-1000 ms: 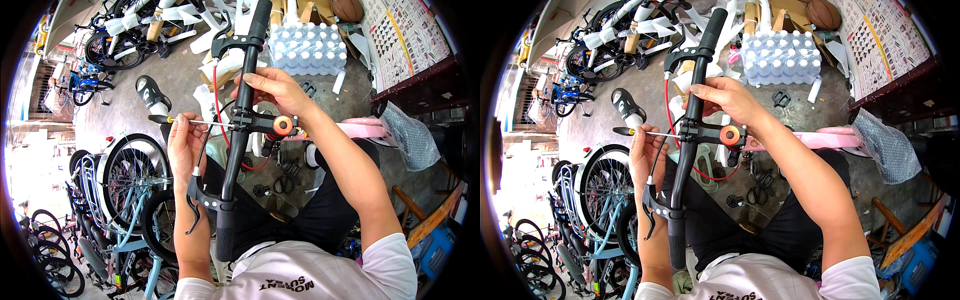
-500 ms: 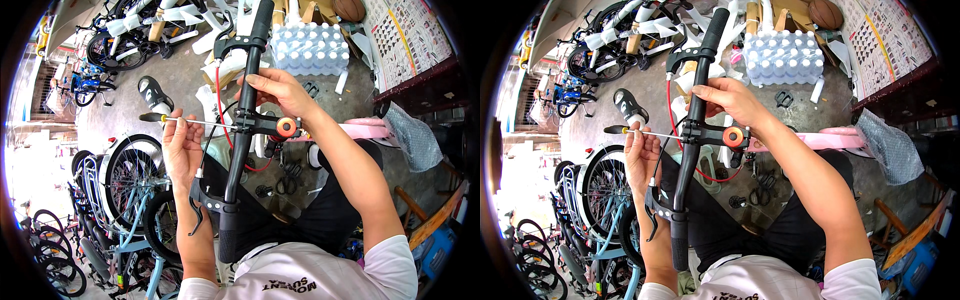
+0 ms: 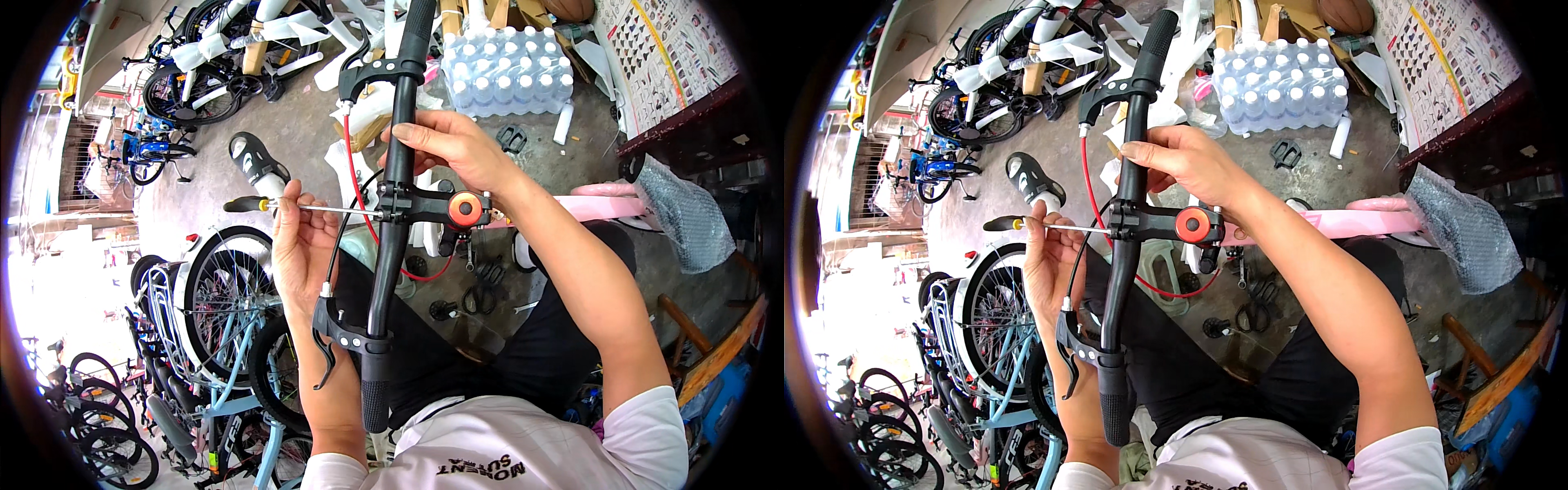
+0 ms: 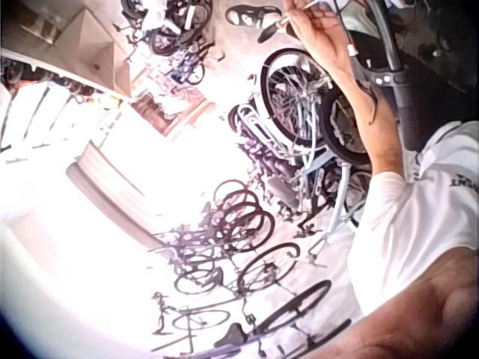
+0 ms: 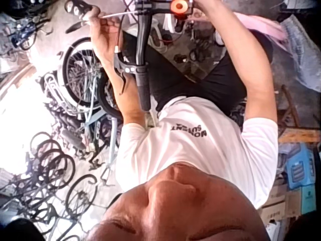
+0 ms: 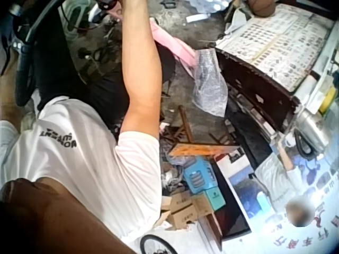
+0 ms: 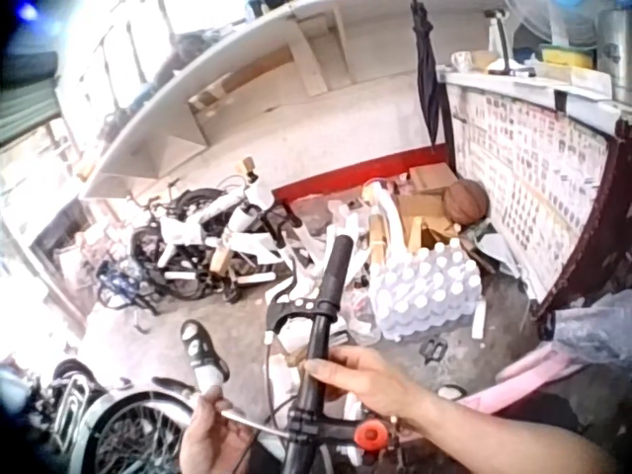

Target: The person attaches components to a bicycle handlebar using a hex key and adjusts the cables by hand.

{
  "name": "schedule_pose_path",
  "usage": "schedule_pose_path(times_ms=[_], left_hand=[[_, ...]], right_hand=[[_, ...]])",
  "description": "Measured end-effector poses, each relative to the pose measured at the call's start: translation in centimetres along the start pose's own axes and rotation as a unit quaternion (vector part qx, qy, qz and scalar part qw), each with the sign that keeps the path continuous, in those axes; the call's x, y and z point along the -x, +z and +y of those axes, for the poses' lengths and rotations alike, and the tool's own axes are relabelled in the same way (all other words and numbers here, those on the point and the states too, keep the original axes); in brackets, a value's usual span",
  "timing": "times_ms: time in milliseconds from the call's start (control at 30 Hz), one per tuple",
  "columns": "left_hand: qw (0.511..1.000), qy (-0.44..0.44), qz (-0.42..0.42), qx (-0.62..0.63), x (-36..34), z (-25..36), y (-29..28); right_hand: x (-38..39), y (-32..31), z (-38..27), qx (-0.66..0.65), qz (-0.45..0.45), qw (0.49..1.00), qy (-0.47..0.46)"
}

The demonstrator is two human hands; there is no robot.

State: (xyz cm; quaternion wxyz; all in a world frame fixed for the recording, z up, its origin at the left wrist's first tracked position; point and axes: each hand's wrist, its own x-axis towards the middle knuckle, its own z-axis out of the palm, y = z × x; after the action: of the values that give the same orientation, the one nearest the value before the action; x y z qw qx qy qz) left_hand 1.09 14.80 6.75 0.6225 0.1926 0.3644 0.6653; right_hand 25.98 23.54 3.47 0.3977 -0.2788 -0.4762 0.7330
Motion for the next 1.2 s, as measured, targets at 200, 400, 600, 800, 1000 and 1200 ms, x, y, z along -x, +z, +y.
schedule_pose_path(times_ms=[200, 400, 600, 800, 1000, 1200], left_hand=[[0.999, 0.007, 0.033, 0.03, -0.2, -0.1, -1.1], [0.998, 0.036, 0.042, -0.032, -0.8, -0.5, -0.8], [0.994, 0.009, 0.087, -0.065, -0.4, -1.2, -0.8], [0.967, 0.031, 0.146, -0.207, 1.3, -2.0, -1.4], [0.863, 0.209, 0.207, -0.41, 0.4, 0.4, -3.5], [0.867, 0.131, 0.172, -0.45, -2.6, 2.5, -3.5]], right_hand=[[0.2, 0.3, -0.4, -0.004, 0.008, 1.0, 0.011], [0.3, 0.2, -0.2, -0.002, 0.013, 1.0, 0.005], [0.0, 0.5, 0.0, -0.005, 0.003, 1.0, -0.004], [0.3, -0.2, 0.2, -0.004, 0.011, 1.0, 0.006], [0.2, 0.0, 0.3, -0.001, 0.02, 1.0, 0.02], [0.1, 0.8, -0.3, -0.035, -0.017, 0.999, 0.014]])
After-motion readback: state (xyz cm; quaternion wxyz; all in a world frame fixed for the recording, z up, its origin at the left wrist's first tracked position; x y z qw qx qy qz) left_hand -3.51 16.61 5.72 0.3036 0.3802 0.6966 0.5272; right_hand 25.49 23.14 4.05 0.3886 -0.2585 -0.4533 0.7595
